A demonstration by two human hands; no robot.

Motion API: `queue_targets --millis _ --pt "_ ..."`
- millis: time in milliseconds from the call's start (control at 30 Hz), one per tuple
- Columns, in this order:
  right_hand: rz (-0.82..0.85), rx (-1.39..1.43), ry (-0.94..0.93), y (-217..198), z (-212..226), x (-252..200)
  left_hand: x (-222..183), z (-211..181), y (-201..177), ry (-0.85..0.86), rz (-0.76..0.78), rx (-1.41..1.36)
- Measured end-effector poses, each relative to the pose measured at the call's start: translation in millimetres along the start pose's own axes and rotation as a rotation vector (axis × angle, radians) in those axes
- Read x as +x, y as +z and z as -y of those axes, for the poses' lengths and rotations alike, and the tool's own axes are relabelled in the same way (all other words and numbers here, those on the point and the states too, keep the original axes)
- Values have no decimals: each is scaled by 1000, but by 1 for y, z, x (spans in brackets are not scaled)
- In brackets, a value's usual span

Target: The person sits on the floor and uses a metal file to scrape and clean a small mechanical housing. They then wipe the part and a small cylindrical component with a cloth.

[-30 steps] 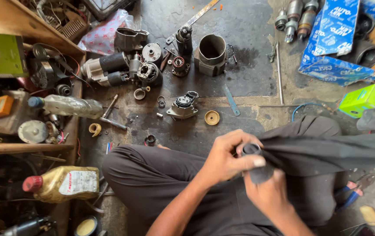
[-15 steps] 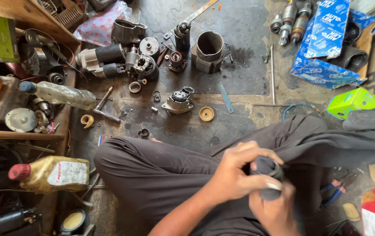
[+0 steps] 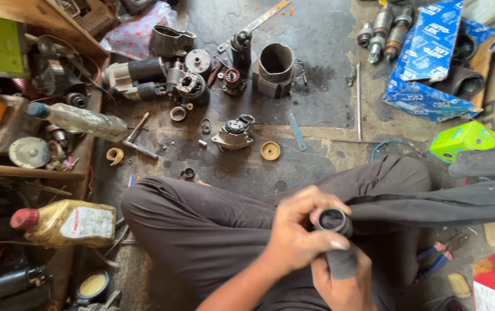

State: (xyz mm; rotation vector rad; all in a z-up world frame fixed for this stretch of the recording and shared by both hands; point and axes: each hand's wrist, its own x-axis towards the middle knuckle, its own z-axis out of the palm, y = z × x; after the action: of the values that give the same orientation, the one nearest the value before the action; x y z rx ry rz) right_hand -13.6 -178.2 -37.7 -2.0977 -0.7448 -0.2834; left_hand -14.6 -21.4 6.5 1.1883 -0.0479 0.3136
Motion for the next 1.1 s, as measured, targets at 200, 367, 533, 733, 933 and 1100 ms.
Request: queue_targets --millis 200,367,533,733,933,1100 --pt "47 456 343 7 -11 -43 -12 -4 -7 -21 61 121" --pt "-38 935 513 -5 7 -48 -8 1 -15 21 150 -45" --pt "-14 661 245 -4 1 -17 -11 4 -7 -33 137 -58" --pt "-138 71 -56 1 -10 6 -23 -2 2 -387 18 -186" --pt "-67 419 225 -10 9 -11 -31 4 4 -96 136 -226" --pt "-45 1353 1129 -35 8 -18 -15 24 -10 -91 344 -374"
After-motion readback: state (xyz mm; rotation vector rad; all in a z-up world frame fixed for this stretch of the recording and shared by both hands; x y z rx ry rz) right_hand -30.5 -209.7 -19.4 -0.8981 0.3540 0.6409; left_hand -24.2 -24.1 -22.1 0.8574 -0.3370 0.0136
